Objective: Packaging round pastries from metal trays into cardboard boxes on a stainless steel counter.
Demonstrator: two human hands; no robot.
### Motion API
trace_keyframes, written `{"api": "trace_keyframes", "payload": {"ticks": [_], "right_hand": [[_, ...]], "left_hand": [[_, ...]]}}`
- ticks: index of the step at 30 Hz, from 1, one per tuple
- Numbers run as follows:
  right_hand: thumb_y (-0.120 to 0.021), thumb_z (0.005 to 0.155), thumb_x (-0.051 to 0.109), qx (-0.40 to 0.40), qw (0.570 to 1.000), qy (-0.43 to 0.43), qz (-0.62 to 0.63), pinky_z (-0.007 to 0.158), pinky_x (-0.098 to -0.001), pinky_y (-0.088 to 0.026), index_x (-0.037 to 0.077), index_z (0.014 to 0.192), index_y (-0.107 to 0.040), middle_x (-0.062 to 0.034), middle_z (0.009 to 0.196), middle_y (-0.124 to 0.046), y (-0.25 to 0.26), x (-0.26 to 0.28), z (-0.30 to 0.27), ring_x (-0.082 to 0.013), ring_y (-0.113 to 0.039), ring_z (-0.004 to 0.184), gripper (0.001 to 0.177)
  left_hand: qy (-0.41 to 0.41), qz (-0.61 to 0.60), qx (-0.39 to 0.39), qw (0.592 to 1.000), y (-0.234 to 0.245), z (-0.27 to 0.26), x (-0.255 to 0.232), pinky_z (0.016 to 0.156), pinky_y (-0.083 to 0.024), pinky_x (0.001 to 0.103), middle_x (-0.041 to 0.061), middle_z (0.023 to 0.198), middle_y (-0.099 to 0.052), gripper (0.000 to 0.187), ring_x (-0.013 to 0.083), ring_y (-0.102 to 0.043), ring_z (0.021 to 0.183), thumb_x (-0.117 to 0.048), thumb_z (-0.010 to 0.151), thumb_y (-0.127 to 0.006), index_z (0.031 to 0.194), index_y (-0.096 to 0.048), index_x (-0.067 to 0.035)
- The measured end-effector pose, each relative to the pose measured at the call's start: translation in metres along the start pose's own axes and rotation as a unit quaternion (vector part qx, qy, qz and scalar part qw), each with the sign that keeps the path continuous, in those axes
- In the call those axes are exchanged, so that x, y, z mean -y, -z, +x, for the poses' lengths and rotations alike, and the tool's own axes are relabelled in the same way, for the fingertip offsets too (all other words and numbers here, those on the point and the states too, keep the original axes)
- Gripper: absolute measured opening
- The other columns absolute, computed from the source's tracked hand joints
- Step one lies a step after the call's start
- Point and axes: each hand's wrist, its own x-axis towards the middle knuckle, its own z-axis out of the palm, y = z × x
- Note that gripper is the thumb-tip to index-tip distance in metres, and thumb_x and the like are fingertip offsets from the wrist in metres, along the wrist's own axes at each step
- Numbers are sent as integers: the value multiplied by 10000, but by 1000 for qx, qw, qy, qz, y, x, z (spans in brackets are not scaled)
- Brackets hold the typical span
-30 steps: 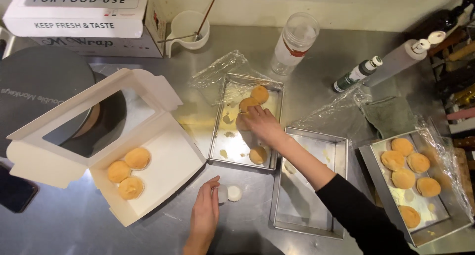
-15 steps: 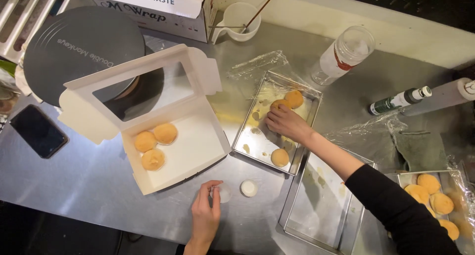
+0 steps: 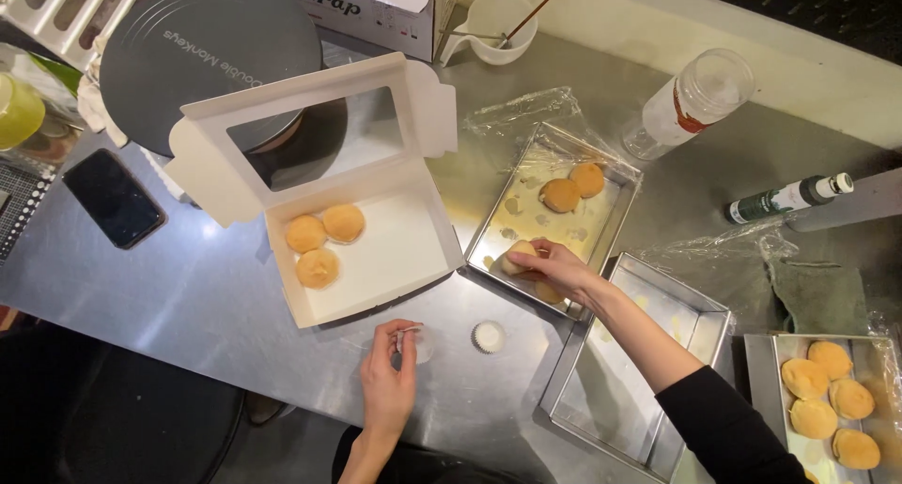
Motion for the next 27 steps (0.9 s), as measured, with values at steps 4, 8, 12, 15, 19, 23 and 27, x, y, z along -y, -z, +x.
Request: {"api": "trace_keyframes", "payload": {"ticks": [4,8,12,15,19,23,27], "right_hand": [[-816,826,294,-11,999,-5,-48,731,-273,-612,79,1006,-548,-177,1005,-713,-15,5,-16,-230,-722,801,388],[-840,780,413,-56,984,21,-165,625,-255,-412,98,999,-576,-85,931,-670,-22,3,-23,-152,-588,774,465],[-798,744,482,-86,982,-5,-171,665,-268,-415,72,1254,-533,-94,1032,-680,-34,11,-47,-161,-596,805,706],[-802,783,495,-87,981,39,-171,636,-234,-347,124,1014,-629,-55,830,-705,-36,9,-63,-113,-553,691,470],[-746,844,363,-45,989,77,-114,947,-266,-536,80,1111,-639,-82,1046,-738,-74,25,-122,-152,-660,921,403],[-716,833,108,112,976,142,124,1012,-494,-582,-11,1252,-565,-228,1143,-631,-137,15,-170,-347,-663,1037,461],[-777,800,60,93,965,222,103,931,-335,-535,67,1321,-599,-171,1150,-668,-214,-6,-185,-208,-680,935,551]], "left_hand": [[11,-4,-11,1000,2,-9,4,821,-583,288,30,1063,-769,133,158,-745,964,-155,1019,-547,1095,-640,-97],[27,-22,-18,999,6,-15,10,856,-579,287,28,1065,-767,139,155,-748,956,-163,1017,-553,1100,-641,-94],[58,-38,-34,997,14,-16,5,885,-588,288,48,1064,-777,133,160,-758,956,-162,1007,-567,1097,-642,-99],[140,-58,-22,988,25,-10,-11,717,-485,269,-8,984,-727,214,113,-634,772,-218,969,-614,1149,-705,-146],[139,-134,-29,981,27,5,-22,881,-540,242,47,991,-768,166,120,-718,950,-154,935,-696,1067,-751,-71],[78,-63,2,995,30,26,-41,819,-535,257,-6,892,-779,111,109,-702,869,-223,952,-696,976,-735,-121],[75,-68,12,995,41,33,-43,634,-450,272,-2,715,-718,174,126,-560,647,-24,811,-610,946,-625,-134]]}}
